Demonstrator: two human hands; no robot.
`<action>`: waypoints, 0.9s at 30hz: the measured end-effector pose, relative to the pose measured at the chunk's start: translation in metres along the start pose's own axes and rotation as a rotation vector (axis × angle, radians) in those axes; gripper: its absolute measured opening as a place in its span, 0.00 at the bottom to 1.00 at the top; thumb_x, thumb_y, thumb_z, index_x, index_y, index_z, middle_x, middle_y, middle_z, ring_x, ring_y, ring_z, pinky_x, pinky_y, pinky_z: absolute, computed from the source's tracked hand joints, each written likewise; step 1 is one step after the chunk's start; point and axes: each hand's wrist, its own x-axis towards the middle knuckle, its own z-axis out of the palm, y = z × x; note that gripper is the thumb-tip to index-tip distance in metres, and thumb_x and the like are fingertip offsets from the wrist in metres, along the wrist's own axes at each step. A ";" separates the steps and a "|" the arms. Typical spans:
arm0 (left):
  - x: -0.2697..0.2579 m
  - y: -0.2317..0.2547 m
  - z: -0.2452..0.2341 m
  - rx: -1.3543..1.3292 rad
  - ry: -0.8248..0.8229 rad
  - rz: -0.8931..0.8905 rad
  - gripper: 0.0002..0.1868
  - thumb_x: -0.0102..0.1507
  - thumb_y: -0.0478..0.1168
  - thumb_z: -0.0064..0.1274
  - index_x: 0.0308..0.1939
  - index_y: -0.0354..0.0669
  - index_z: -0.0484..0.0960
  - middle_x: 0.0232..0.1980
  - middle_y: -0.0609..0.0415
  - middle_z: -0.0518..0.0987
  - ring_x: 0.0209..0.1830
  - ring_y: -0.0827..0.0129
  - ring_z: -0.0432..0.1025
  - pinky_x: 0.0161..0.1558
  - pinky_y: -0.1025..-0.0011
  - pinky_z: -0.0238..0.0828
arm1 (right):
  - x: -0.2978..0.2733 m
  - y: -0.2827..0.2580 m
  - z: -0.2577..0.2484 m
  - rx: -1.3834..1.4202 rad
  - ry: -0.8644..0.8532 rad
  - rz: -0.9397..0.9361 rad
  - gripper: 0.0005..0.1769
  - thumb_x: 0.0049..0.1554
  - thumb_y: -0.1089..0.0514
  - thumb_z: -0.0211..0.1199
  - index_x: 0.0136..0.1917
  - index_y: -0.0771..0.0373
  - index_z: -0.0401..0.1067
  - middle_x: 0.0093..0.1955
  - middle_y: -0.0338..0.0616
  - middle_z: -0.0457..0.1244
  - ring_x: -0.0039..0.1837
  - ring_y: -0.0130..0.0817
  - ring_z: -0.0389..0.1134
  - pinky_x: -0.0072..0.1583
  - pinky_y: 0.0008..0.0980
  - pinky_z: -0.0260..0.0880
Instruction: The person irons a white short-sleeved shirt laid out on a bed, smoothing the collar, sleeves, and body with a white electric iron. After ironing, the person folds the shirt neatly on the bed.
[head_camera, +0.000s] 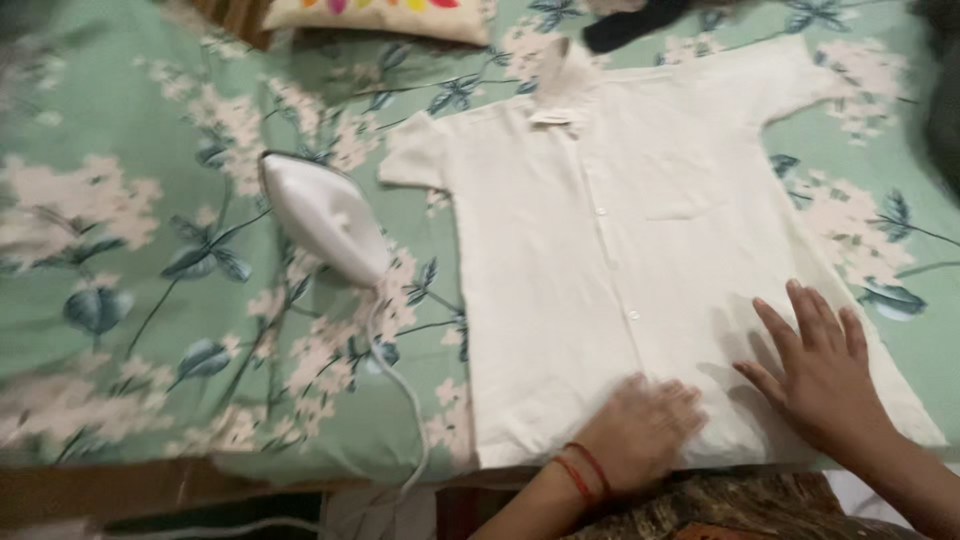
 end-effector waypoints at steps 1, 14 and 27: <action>-0.008 -0.008 -0.003 -0.076 0.043 -0.152 0.30 0.74 0.51 0.34 0.80 0.52 0.58 0.86 0.52 0.48 0.87 0.63 0.41 0.83 0.49 0.32 | 0.012 -0.011 0.003 -0.063 -0.166 -0.020 0.45 0.58 0.25 0.33 0.80 0.49 0.45 0.82 0.52 0.37 0.82 0.43 0.33 0.76 0.57 0.30; -0.130 -0.026 -0.016 -0.301 0.535 -0.892 0.20 0.69 0.44 0.49 0.60 0.33 0.76 0.69 0.39 0.70 0.70 0.48 0.61 0.69 0.51 0.54 | 0.152 -0.235 0.058 0.476 -0.435 -0.822 0.36 0.66 0.42 0.50 0.81 0.60 0.51 0.83 0.56 0.43 0.82 0.51 0.43 0.76 0.52 0.39; -0.158 -0.059 -0.024 -0.400 0.921 -0.605 0.07 0.63 0.32 0.52 0.44 0.43 0.83 0.48 0.50 0.82 0.53 0.55 0.73 0.59 0.56 0.65 | 0.311 -0.398 0.110 1.342 -0.448 -0.014 0.31 0.59 0.54 0.65 0.71 0.65 0.60 0.64 0.51 0.65 0.64 0.38 0.67 0.65 0.38 0.66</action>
